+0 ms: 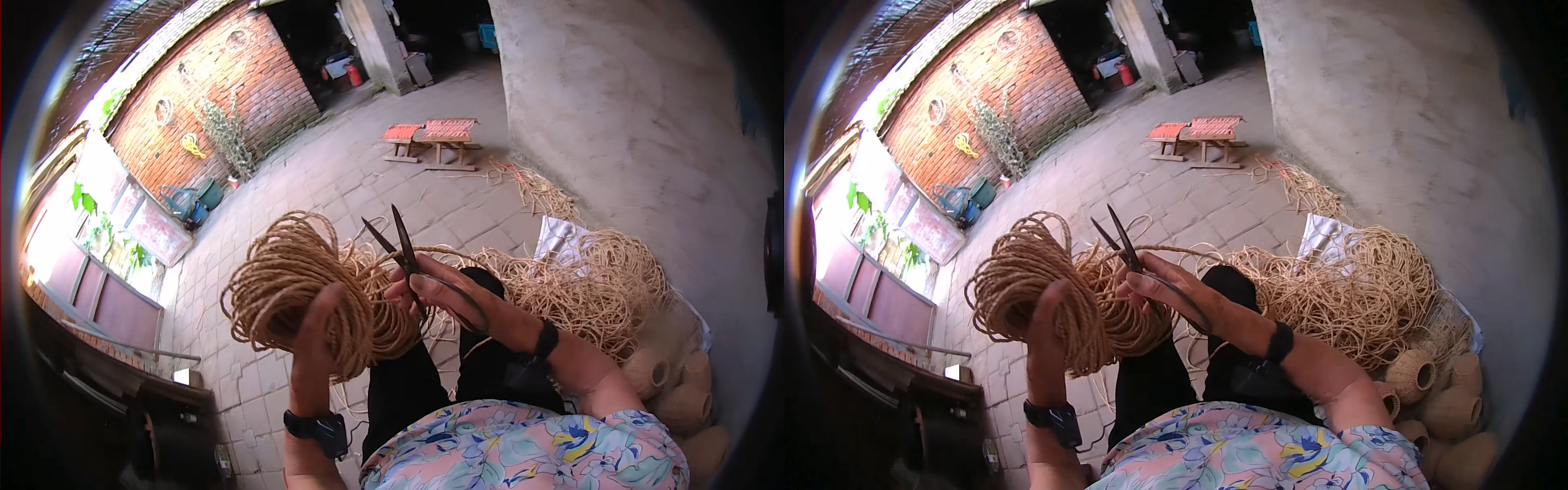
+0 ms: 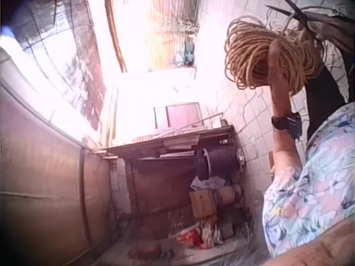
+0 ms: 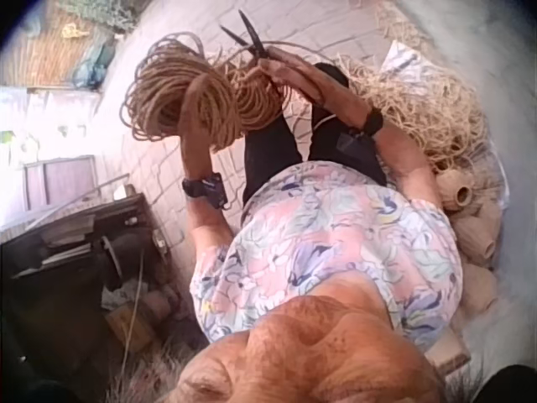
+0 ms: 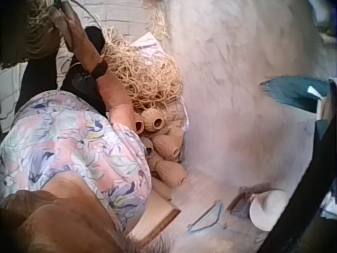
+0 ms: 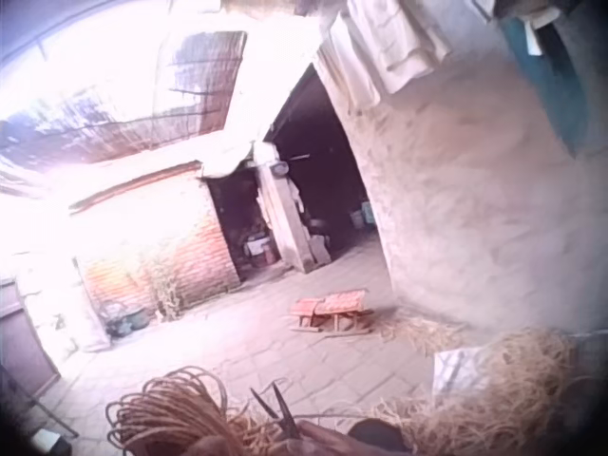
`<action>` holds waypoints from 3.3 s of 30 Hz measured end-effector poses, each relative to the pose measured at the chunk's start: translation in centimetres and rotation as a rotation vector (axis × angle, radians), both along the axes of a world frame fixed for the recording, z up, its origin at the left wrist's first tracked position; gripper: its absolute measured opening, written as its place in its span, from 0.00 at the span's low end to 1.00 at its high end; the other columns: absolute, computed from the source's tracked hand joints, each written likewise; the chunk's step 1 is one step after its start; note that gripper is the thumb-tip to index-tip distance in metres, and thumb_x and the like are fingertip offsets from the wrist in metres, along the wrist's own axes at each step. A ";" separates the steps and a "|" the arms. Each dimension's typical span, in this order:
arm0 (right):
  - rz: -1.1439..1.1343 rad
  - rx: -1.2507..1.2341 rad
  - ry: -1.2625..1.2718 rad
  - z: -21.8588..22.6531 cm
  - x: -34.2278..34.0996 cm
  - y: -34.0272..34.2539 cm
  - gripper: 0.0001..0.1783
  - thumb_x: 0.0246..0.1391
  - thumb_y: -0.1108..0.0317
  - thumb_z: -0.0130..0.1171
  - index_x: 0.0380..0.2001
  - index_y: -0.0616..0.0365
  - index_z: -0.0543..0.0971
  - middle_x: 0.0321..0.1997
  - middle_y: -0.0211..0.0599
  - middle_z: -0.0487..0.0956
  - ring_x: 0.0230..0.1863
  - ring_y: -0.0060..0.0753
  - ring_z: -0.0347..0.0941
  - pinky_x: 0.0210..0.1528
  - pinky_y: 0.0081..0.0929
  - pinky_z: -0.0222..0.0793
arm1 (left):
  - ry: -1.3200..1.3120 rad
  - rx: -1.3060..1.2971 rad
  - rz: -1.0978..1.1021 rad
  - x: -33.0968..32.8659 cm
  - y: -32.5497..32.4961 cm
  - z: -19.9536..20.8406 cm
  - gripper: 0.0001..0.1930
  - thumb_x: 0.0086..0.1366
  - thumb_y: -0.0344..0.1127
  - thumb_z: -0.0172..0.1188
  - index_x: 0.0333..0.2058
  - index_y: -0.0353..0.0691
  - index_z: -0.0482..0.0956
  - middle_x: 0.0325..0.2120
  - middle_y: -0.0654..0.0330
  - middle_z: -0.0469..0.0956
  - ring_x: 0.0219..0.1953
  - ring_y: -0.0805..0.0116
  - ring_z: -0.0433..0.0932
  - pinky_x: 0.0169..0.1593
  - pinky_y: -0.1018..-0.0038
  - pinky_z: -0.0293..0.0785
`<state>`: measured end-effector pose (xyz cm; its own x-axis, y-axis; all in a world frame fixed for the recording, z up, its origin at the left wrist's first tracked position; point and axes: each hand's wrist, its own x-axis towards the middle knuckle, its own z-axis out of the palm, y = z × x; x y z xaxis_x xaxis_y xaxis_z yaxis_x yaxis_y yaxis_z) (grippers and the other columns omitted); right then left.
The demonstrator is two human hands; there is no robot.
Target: Using a pair of scissors to cut individual strands of a large bundle of thin rope or twine.
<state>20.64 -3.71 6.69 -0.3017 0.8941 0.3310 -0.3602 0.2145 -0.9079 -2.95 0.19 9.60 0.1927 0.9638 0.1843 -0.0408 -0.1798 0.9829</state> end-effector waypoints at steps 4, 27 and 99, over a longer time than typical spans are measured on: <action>-0.019 -0.129 -0.046 -0.5 1.2 -0.6 0.20 0.67 0.50 0.46 0.45 0.57 0.69 0.32 0.33 0.76 0.26 0.14 0.65 0.27 0.14 0.60 | -0.177 -0.197 0.001 2.2 -2.2 1.2 0.17 0.63 0.32 0.59 0.49 0.32 0.75 0.49 0.56 0.74 0.50 0.68 0.74 0.53 0.71 0.72; -0.741 0.758 -0.478 1.1 1.1 -3.3 0.27 0.46 0.78 0.65 0.51 0.57 0.71 0.33 0.38 0.77 0.30 0.32 0.76 0.29 0.27 0.71 | 0.208 0.096 -0.202 1.5 -0.9 -1.3 0.15 0.68 0.29 0.51 0.53 0.37 0.75 0.54 0.52 0.73 0.57 0.63 0.71 0.62 0.69 0.64; -0.584 -0.008 -0.131 -3.9 6.7 0.6 0.16 0.53 0.79 0.58 0.45 0.58 0.70 0.22 0.22 0.71 0.17 0.08 0.61 0.17 0.14 0.56 | -0.502 -0.246 -0.544 -4.1 0.9 -5.2 0.42 0.50 0.48 0.64 0.62 0.40 0.58 0.45 0.44 0.76 0.39 0.55 0.80 0.43 0.60 0.80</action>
